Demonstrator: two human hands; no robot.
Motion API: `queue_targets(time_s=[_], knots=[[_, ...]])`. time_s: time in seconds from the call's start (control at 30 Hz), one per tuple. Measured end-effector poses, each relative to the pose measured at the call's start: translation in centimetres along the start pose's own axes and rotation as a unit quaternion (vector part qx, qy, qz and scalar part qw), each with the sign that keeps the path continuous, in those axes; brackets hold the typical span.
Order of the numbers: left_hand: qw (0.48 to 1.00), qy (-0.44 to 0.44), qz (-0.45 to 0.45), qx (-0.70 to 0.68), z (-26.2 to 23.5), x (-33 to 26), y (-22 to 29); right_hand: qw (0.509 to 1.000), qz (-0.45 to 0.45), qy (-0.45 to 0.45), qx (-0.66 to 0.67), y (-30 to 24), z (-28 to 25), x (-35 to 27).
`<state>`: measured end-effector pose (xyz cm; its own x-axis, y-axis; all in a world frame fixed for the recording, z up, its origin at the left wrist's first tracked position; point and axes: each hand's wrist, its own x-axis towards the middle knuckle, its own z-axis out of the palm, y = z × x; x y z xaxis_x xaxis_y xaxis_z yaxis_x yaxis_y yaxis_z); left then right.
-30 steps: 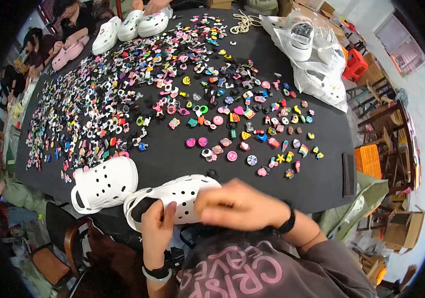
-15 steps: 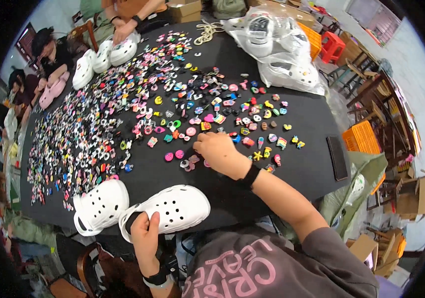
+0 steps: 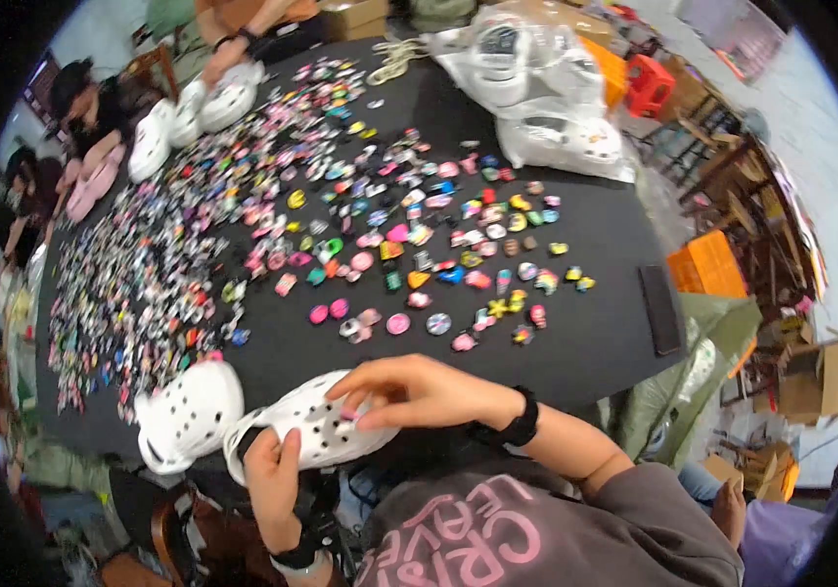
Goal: Attaching decorative charms to white clog-style shoes.
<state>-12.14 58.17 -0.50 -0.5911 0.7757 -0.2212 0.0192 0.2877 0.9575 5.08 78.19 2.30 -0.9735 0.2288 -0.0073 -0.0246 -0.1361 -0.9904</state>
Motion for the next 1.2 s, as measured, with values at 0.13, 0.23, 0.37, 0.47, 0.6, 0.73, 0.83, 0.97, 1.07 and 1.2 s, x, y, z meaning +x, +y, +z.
queue_targets(time_s=[0.13,0.23,0.37,0.47,0.6,0.73,0.83,0.97,1.07,1.2], knots=[[0.992,-0.018,-0.012,0.124,-0.2,-0.3,0.8,0.999,0.016,0.033,0.024,2.0,-0.4,-0.5],[0.986,-0.053,-0.019,0.155,-0.8,-1.1,1.8,0.998,0.046,0.02,-0.036,1.5,0.1,-0.2],[0.984,-0.054,0.022,0.171,-1.1,-1.0,2.4,0.99,0.013,-0.002,-0.143,1.8,1.9,1.1],[0.989,-0.08,0.019,0.122,-1.9,-0.8,0.9,0.982,-0.024,0.006,-0.187,1.6,3.3,1.9],[0.989,-0.11,-0.002,0.098,-2.2,-0.6,1.2,0.965,-0.033,0.015,-0.26,1.8,4.1,2.4],[0.99,-0.132,-0.041,0.041,-2.5,-0.5,1.0,0.969,-0.038,0.007,-0.244,2.2,4.4,2.7],[0.988,-0.144,-0.044,0.035,-2.6,-0.4,1.0,0.963,-0.062,0.021,-0.26,2.5,4.4,2.7],[0.988,-0.141,-0.031,0.048,-2.5,-0.4,0.7,0.971,-0.078,0.022,-0.226,2.7,3.9,2.8],[0.99,-0.133,-0.032,0.036,-2.3,-0.5,0.8,0.971,-0.088,0.014,-0.221,2.3,3.8,2.8],[0.989,-0.138,-0.044,-0.001,-2.1,-0.6,0.6,0.951,-0.088,-0.001,-0.296,2.1,4.1,3.0]])
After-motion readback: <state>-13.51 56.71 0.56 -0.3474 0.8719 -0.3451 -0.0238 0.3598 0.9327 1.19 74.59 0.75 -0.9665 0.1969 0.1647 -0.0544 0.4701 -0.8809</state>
